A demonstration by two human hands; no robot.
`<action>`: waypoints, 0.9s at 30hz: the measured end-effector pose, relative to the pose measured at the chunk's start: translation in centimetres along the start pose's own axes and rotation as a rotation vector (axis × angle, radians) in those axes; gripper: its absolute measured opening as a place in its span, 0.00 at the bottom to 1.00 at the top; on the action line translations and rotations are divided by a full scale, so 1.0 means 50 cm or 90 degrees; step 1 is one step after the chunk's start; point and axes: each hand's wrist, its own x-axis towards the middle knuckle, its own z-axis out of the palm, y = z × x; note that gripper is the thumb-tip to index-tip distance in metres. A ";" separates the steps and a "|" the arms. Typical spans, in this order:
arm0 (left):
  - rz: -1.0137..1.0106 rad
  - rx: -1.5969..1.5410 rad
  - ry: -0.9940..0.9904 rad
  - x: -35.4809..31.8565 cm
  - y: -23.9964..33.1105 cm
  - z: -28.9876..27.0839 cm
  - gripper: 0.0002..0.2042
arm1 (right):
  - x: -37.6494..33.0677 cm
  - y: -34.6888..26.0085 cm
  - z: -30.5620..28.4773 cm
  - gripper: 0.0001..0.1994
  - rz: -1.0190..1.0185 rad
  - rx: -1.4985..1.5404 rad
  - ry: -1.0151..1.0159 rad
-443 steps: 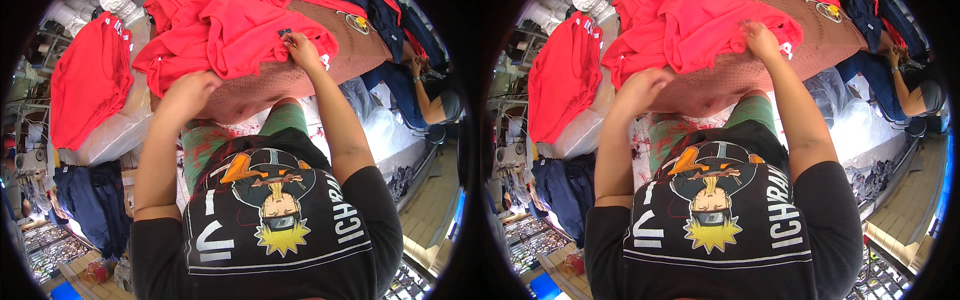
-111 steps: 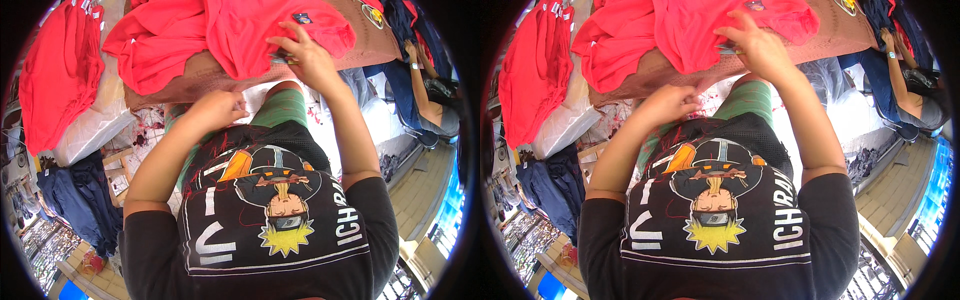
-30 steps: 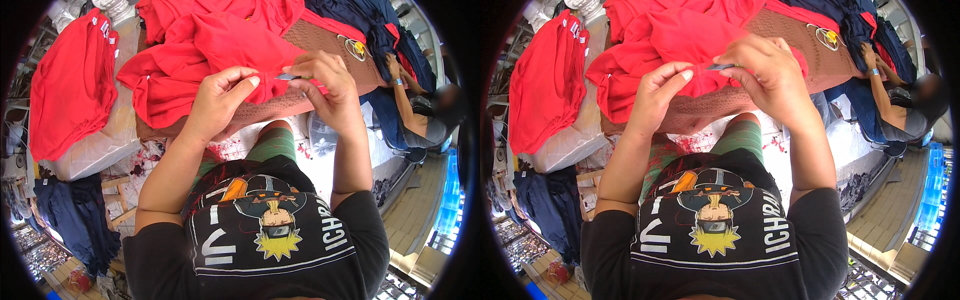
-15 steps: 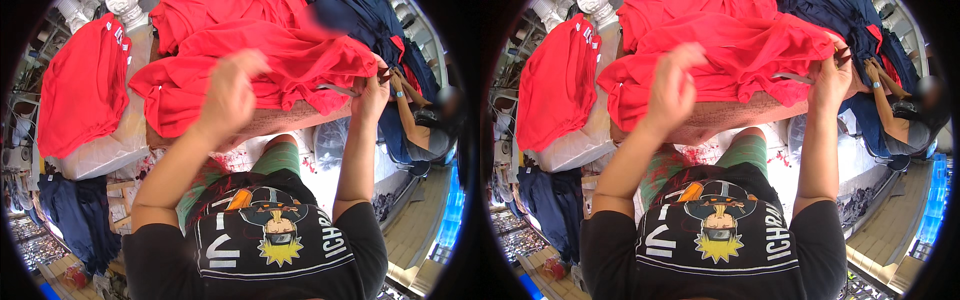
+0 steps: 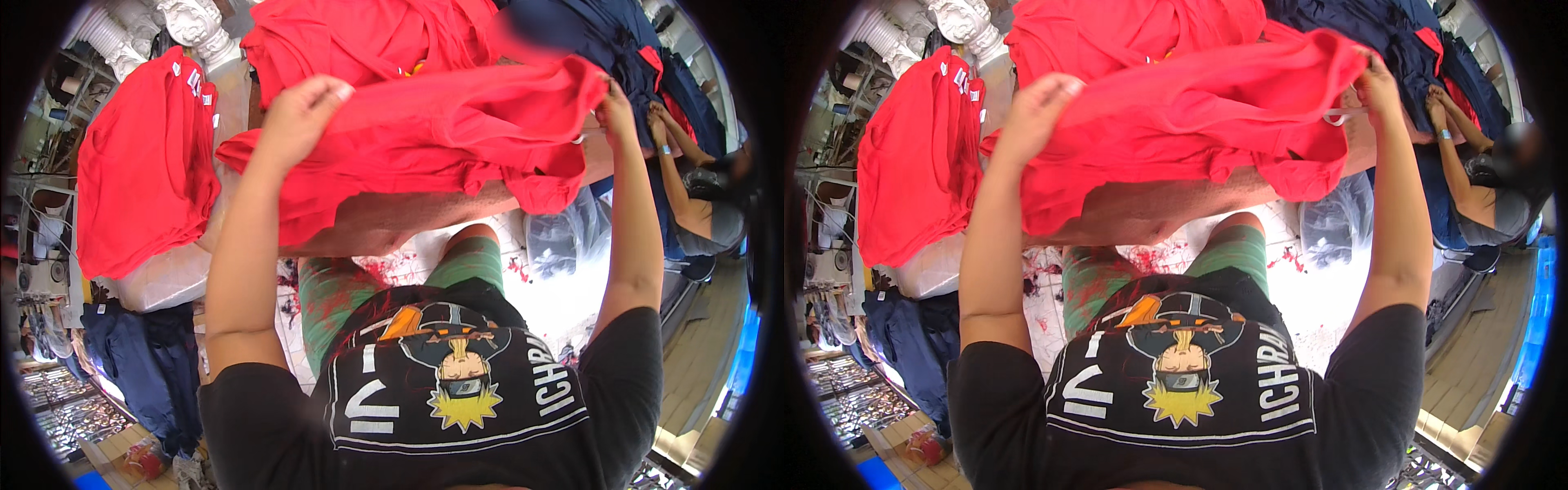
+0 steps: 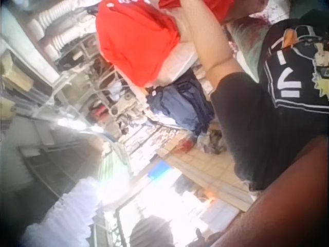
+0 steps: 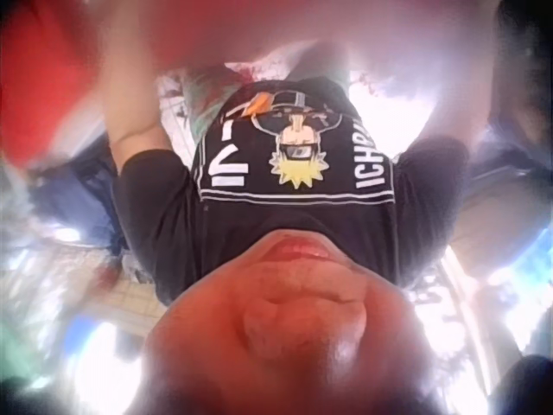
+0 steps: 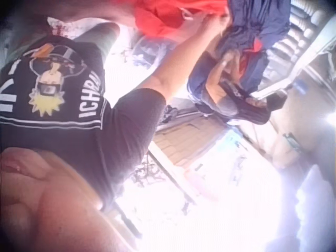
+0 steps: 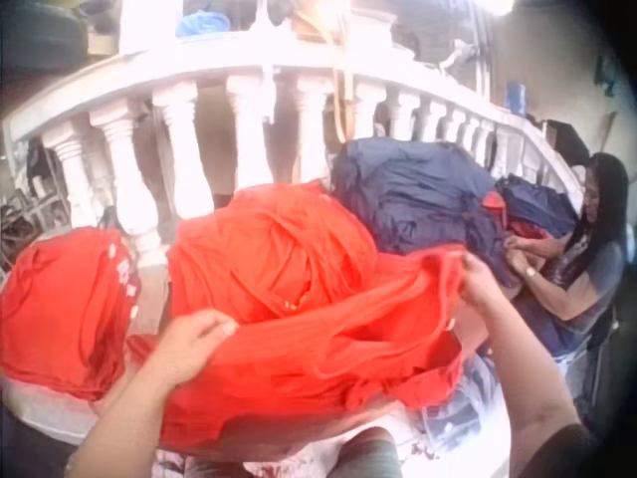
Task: The person trims excess threads from several red shirts using small shears, turning the garments over and handling the necklines and seams.
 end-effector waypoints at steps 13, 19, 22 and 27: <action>0.061 0.129 0.044 -0.059 0.047 0.137 0.15 | -0.317 -0.145 0.351 0.18 0.058 -0.129 -0.298; -0.046 0.180 -0.044 -0.088 0.014 0.207 0.24 | -0.341 -0.120 0.406 0.10 0.227 0.014 -0.376; -0.036 0.114 -0.011 -0.118 0.004 0.222 0.24 | -0.377 -0.091 0.380 0.06 0.214 0.129 -0.339; 0.044 0.067 -0.009 -0.137 -0.003 0.231 0.20 | -0.412 -0.067 0.356 0.07 0.089 0.080 -0.345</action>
